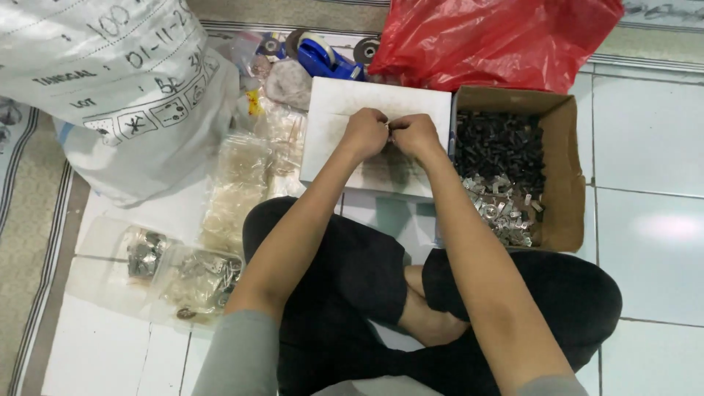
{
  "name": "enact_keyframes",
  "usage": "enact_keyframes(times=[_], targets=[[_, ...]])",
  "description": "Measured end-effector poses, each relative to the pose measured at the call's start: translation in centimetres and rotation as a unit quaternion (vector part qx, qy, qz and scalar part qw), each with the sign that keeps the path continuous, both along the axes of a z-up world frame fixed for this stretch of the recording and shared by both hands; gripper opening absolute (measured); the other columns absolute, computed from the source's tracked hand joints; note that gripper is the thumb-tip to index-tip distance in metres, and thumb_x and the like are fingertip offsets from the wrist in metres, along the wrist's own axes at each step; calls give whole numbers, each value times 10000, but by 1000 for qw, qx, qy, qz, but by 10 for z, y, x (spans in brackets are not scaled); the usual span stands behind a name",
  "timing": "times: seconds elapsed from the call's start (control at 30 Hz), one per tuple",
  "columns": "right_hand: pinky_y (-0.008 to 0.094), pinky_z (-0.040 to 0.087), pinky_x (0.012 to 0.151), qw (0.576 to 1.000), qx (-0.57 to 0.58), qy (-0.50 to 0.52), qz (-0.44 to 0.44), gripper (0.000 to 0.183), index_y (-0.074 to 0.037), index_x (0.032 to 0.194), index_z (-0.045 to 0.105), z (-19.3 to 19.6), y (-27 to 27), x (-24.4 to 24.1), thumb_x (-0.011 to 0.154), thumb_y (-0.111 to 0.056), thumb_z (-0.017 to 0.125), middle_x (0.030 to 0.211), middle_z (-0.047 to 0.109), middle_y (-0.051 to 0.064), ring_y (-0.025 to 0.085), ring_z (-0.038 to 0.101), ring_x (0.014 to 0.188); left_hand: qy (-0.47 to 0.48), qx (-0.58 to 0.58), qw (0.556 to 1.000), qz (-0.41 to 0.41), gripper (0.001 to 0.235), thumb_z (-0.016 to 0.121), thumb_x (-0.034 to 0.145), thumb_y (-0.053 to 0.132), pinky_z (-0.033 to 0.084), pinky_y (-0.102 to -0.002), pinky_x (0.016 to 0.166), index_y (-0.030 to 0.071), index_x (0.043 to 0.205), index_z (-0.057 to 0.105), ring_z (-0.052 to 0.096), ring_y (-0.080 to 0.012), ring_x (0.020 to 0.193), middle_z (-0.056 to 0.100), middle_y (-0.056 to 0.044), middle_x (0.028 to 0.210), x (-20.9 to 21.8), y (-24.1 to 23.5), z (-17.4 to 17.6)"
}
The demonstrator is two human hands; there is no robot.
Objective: The person sits on the floor and repeatedly picks up small metallic components from a cardboard box, separates them by hand, and places them onto a white rectangular surface. The person continues this sorting process for the duration of the clip.
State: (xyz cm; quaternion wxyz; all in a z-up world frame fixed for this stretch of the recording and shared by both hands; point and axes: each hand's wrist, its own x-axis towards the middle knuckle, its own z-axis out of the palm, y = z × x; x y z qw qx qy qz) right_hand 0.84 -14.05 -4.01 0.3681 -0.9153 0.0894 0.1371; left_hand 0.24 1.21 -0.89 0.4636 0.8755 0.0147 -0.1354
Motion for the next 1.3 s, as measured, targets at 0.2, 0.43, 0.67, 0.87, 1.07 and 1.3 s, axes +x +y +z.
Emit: enact_keyframes(times=[0.2, 0.43, 0.67, 0.87, 1.07, 1.3], targets=[[358, 642, 792, 995, 90, 26, -28, 381, -106, 1171, 770, 75, 10, -27, 874, 21, 569, 1084, 763, 178, 278, 775, 894, -12, -52, 999, -2, 418, 455, 931, 34, 538, -568, 1000, -63, 1260, 693, 644, -489, 1196, 698, -321, 1183, -6, 20, 10], [481, 598, 900, 1000, 1, -14, -6, 412, -100, 1243, 746, 25, -2, -21, 850, 0, 675, 1120, 757, 156, 349, 721, 1076, 8, 2, 1000, 25, 429, 497, 911, 17, 534, -604, 995, -92, 1299, 642, 644, -481, 1192, 680, -338, 1192, -21, 42, 29], [506, 544, 1005, 998, -2, -35, 46, 396, -147, 1248, 744, 39, -13, -28, 905, -39, 578, 1178, 751, 125, 341, 680, 1177, 2, 4, 1000, -13, 430, 481, 937, 21, 525, -571, 1025, -100, 1317, 639, 644, -478, 1202, 675, -341, 1226, -22, 30, 25], [575, 540, 942, 996, -73, -42, 31, 338, -77, 1198, 762, 112, -135, -83, 884, -78, 636, 1150, 747, 221, 455, 678, 1117, -85, 2, 995, -56, 412, 509, 940, -23, 526, -561, 1031, -119, 1328, 607, 636, -486, 1196, 643, -355, 1230, -59, -19, 77], [586, 556, 962, 981, -154, 118, 20, 440, -69, 1229, 769, 62, -240, -141, 810, -201, 782, 1242, 721, 257, 489, 639, 1205, -121, -32, 960, -252, 379, 512, 924, -33, 565, -528, 971, -121, 1270, 640, 653, -488, 1147, 661, -322, 1157, -109, -139, 63], [603, 585, 905, 985, -100, 137, 28, 420, -38, 1205, 763, 12, -241, -143, 798, -142, 752, 1174, 723, 265, 502, 660, 1138, -143, 217, 899, -353, 263, 615, 888, -48, 640, -460, 826, -83, 1127, 717, 710, -393, 1011, 668, -270, 1083, -119, -244, -75]])
